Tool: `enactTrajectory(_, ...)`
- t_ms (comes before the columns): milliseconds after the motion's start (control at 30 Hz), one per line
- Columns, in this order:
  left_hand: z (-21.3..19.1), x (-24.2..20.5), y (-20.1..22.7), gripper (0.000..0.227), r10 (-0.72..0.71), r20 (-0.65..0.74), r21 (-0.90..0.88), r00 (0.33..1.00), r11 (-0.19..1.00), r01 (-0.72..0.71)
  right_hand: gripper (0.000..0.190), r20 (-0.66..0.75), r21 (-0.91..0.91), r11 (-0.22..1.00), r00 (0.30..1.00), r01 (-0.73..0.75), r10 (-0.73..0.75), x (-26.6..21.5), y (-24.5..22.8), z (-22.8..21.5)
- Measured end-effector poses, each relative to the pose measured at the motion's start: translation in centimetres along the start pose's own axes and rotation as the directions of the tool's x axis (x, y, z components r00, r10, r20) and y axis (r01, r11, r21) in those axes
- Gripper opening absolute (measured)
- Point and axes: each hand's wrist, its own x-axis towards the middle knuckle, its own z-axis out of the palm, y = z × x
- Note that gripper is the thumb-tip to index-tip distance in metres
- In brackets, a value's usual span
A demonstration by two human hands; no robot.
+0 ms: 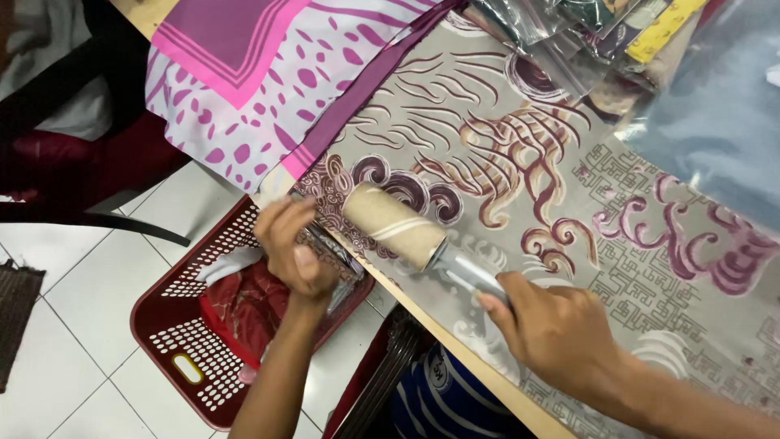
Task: Cleaning a fabric strip with a lint roller and then folding it
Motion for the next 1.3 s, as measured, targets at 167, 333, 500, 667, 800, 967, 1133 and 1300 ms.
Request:
enactTrajectory(167,-0.8,1.6,0.6,0.065,-0.016,0.096,0.082,0.995,0.997,0.008,0.038,0.013,-0.056,0.976,0.977,0.211,-0.211,-1.4,-1.5,1.2)
enactTrajectory(333,-1.0,-0.4,-2.9,0.054,-0.004,0.073,-0.047,0.997,0.999,0.008,0.038,-0.092,-0.106,0.934,0.932,0.341,-0.351,-1.8,-1.9,0.3)
enactTrajectory(500,-1.3,0.2,-3.0,0.068,0.007,0.035,0.023,0.999,1.0,-0.008,0.032,-0.192,-0.234,0.959,0.96,0.158,-0.205,0.3,-1.0,-0.7)
enactTrajectory(667,-2.5,0.9,-3.2,0.053,0.004,0.013,0.081,1.0,0.997,-0.005,0.034,-0.097,-0.126,0.958,0.958,0.259,-0.272,0.3,-1.9,0.2)
enactTrajectory(800,-2.9,1.1,-2.9,0.055,-0.034,0.005,0.13,0.999,0.991,0.033,0.04,-0.143,-0.204,0.95,0.953,0.237,-0.268,1.4,-1.3,1.2)
enactTrajectory(967,-3.2,0.6,-4.0,0.053,0.001,-0.057,0.09,0.998,0.996,0.004,0.036,-0.224,-0.308,0.94,0.949,0.146,-0.221,5.1,-1.1,1.3)
enactTrajectory(1133,-3.1,0.4,-3.5,0.053,-0.02,-0.055,0.127,0.998,0.992,0.027,0.047,-0.1,-0.303,0.911,0.941,0.28,-0.322,4.9,-2.9,1.9)
enactTrajectory(1300,-3.5,0.2,-3.1,0.063,-0.023,-0.008,0.131,1.0,0.991,0.024,0.036,-0.184,-0.085,0.935,0.917,0.345,-0.355,2.3,-0.8,0.0)
